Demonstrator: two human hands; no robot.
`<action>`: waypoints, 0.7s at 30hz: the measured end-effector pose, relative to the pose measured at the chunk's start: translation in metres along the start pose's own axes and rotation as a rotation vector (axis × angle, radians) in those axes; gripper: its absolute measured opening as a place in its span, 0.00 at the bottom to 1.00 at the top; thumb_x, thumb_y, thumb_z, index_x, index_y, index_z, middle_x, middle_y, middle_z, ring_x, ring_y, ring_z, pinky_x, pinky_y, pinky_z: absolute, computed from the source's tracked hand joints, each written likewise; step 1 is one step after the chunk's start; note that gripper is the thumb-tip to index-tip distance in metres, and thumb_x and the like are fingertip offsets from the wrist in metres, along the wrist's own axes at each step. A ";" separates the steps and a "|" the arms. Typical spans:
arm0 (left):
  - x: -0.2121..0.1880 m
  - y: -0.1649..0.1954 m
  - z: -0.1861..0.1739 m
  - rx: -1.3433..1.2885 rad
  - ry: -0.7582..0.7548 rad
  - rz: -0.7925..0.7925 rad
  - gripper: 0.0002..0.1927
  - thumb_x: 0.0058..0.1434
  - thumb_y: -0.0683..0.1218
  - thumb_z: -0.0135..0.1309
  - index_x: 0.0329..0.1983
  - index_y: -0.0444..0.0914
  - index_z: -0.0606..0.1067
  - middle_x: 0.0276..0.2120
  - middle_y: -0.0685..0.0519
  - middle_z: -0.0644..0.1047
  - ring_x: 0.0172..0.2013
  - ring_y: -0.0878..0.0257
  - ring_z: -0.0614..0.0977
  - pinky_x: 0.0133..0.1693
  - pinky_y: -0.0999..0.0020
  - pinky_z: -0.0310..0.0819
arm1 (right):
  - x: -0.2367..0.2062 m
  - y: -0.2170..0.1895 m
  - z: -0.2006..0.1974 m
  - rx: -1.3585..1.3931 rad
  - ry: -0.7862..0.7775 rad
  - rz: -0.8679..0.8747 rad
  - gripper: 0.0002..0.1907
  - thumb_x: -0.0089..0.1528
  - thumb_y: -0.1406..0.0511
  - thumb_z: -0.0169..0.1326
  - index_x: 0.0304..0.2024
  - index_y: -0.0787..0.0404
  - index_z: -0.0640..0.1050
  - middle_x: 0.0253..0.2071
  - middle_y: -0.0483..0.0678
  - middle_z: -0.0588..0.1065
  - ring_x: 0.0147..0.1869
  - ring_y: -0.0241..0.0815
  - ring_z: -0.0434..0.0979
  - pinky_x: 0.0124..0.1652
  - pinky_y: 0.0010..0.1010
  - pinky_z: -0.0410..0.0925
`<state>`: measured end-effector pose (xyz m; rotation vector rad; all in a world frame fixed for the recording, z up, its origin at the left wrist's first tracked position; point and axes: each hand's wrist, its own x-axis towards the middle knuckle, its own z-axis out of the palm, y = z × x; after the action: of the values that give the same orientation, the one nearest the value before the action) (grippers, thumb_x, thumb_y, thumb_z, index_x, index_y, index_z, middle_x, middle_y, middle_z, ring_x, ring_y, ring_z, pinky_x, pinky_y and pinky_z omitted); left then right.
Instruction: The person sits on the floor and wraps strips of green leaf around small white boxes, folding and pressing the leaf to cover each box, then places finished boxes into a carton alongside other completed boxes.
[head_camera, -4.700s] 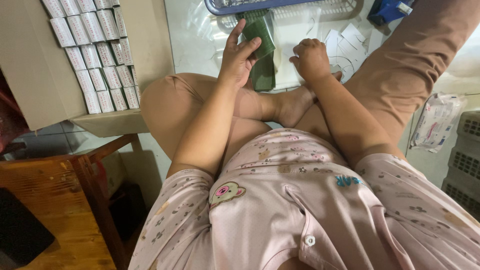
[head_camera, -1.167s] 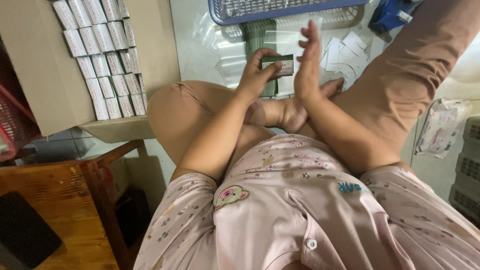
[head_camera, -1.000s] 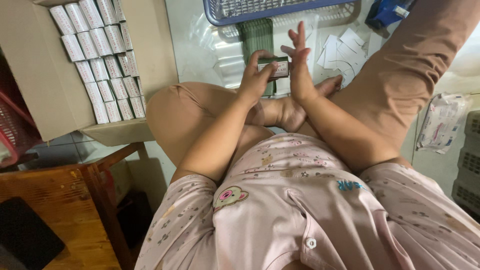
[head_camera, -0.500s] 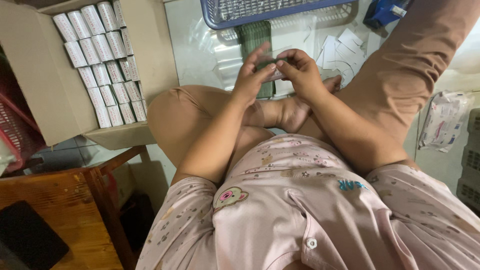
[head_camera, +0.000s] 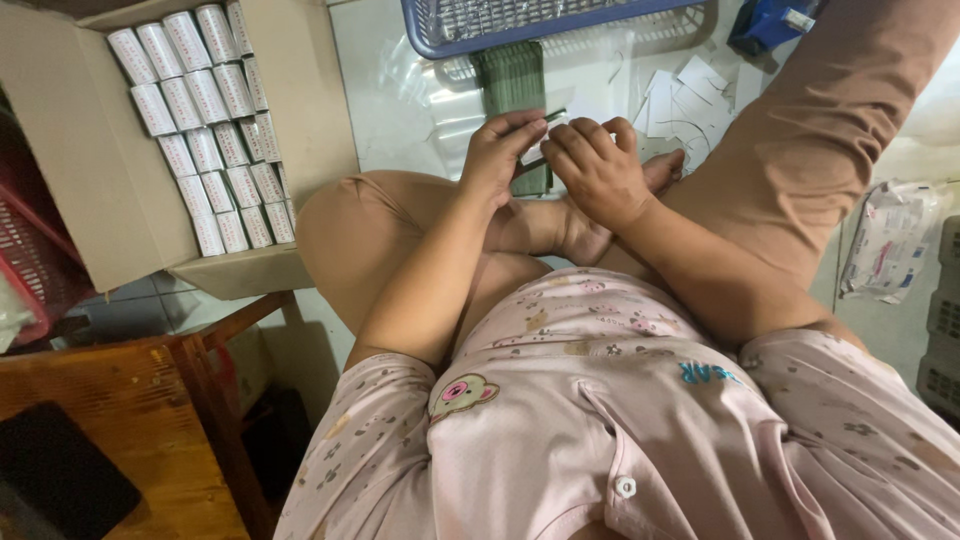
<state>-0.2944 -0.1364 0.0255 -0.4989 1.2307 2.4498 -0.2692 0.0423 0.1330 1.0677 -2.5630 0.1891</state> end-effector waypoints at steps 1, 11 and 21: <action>-0.002 0.003 0.000 0.024 0.011 -0.032 0.12 0.63 0.40 0.61 0.49 0.33 0.80 0.42 0.49 0.82 0.45 0.63 0.83 0.44 0.71 0.75 | 0.001 0.001 0.000 -0.009 0.002 -0.002 0.22 0.60 0.65 0.59 0.58 0.55 0.77 0.60 0.44 0.74 0.64 0.42 0.73 0.59 0.44 0.59; -0.011 0.020 0.002 0.220 -0.210 0.233 0.16 0.73 0.49 0.55 0.51 0.32 0.82 0.46 0.50 0.84 0.48 0.66 0.83 0.54 0.71 0.77 | 0.013 0.016 -0.008 0.467 0.019 0.323 0.21 0.63 0.69 0.62 0.59 0.59 0.77 0.57 0.52 0.76 0.61 0.53 0.73 0.58 0.45 0.60; -0.022 0.022 0.016 0.361 -0.071 0.293 0.17 0.58 0.44 0.68 0.47 0.32 0.79 0.39 0.54 0.83 0.39 0.69 0.83 0.43 0.74 0.81 | 0.021 0.001 -0.016 0.277 0.009 0.247 0.27 0.58 0.65 0.61 0.60 0.66 0.74 0.57 0.53 0.74 0.62 0.52 0.71 0.59 0.48 0.60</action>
<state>-0.2880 -0.1385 0.0596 -0.1369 1.7722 2.3614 -0.2791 0.0327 0.1559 0.8303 -2.7100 0.6267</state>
